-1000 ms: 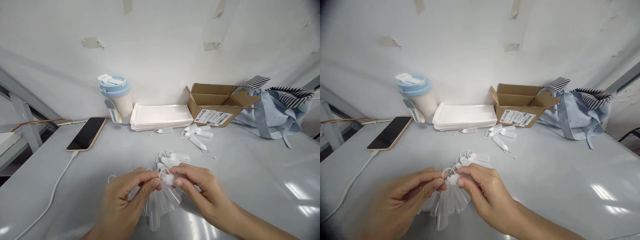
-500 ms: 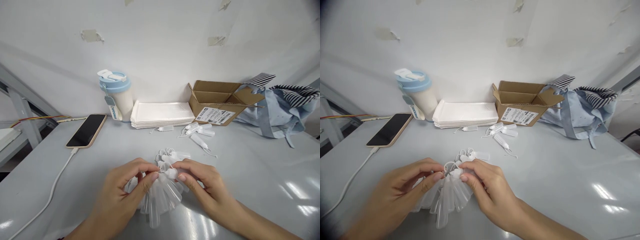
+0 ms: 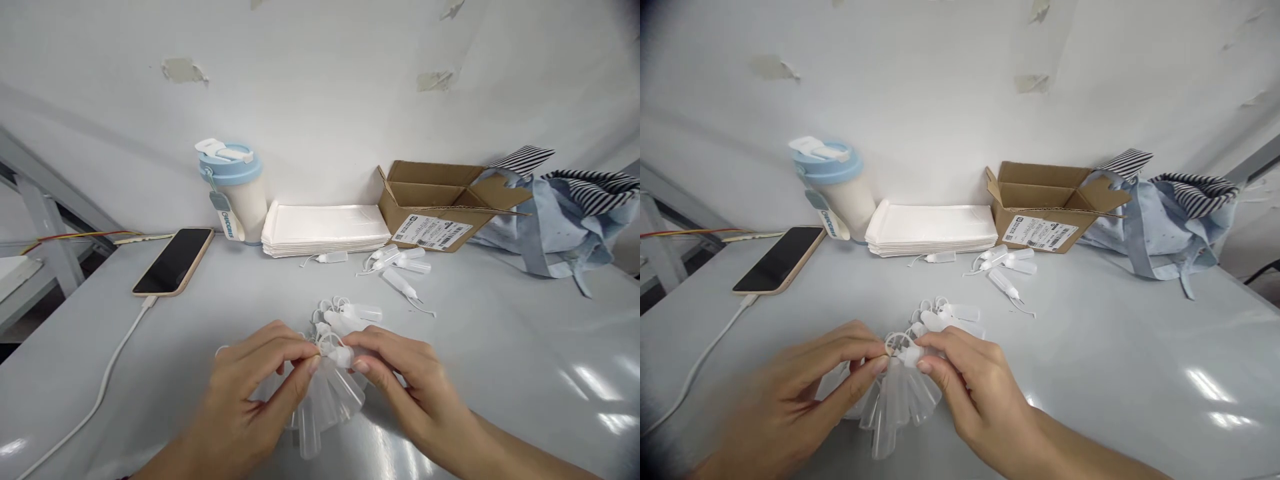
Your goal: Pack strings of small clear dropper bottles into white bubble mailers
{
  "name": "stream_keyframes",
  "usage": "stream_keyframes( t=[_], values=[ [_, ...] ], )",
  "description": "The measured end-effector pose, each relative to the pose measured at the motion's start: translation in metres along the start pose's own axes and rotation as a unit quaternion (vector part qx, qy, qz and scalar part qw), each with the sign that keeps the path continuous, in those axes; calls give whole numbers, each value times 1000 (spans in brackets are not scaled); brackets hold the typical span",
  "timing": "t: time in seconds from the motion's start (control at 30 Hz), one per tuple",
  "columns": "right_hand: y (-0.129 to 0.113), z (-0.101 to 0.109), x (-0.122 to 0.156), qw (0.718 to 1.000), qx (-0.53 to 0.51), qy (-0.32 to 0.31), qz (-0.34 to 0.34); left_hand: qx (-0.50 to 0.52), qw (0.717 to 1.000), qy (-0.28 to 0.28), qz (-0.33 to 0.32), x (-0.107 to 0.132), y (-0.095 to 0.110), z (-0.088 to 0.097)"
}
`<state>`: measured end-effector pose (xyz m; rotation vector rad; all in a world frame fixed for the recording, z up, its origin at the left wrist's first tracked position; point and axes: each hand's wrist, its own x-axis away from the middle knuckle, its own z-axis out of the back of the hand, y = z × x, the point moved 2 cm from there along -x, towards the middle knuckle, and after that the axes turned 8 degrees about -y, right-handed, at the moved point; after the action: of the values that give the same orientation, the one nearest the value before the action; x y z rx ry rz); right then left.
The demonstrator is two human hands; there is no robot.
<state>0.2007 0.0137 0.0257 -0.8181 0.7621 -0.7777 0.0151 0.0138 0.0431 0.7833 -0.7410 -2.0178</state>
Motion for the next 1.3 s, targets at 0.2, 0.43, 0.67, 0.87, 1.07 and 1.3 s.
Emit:
stream_keyframes(
  t=[0.2, 0.43, 0.67, 0.87, 1.07, 1.3],
  values=[
    [0, -2, 1, 1000, 0, 3, -8, -19, 998, 31, -42, -1, 2, -5],
    [-1, 0, 1, 1000, -3, -13, -14, -11, 999, 18, -32, -1, 3, -3],
    [-1, 3, 0, 1000, 4, -13, -17, -30, 999, 15, -9, -3, 4, 4],
    [0, 2, 1, 999, 7, -27, -31, -39, 999, -4, -13, 0, -1, 3],
    [-1, 5, 1, 999, 22, -27, -32, -43, 998, -42, -6, 1, -8, 2],
    [-2, 7, -1, 999, 30, -26, -28, -60, 997, -43, -26, -1, -4, 4]
  ],
)
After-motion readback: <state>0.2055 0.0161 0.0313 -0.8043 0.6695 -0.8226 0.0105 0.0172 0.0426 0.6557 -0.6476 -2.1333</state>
